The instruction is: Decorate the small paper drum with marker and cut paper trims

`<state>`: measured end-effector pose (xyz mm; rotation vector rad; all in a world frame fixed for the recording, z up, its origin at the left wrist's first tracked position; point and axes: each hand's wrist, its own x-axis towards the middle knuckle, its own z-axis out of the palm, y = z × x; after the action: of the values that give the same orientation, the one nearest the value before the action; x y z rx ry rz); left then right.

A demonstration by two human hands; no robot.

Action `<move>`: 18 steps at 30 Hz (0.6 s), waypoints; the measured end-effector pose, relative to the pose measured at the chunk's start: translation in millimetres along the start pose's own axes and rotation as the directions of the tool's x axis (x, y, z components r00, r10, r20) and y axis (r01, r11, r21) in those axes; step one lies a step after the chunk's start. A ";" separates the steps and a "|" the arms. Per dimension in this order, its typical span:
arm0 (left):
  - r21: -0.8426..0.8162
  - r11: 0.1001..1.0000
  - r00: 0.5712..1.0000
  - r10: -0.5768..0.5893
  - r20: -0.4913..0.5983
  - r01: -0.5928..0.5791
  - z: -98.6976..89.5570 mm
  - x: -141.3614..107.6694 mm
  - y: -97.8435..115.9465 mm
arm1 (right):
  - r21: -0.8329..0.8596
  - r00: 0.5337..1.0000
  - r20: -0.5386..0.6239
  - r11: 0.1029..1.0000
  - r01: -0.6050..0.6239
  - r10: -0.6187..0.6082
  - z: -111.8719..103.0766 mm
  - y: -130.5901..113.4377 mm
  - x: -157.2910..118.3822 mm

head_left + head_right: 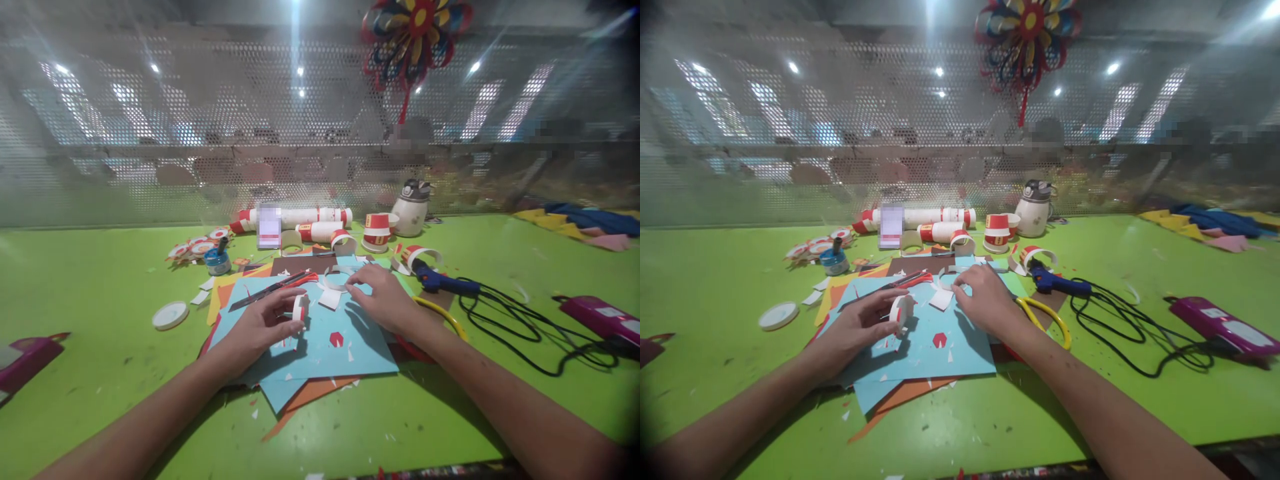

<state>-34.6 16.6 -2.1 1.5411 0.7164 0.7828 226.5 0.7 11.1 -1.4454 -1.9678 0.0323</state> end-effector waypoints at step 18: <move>0.311 0.916 0.959 0.280 -0.044 -0.253 7.1 -1.4 0.9 | 0.115 0.998 -0.046 0.992 0.053 -0.048 -11.4 -27.7 -6.4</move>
<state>-29.7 11.2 -1.8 1.9205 0.7235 0.9828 210.5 -19.4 27.7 -1.3108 -1.9339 0.0908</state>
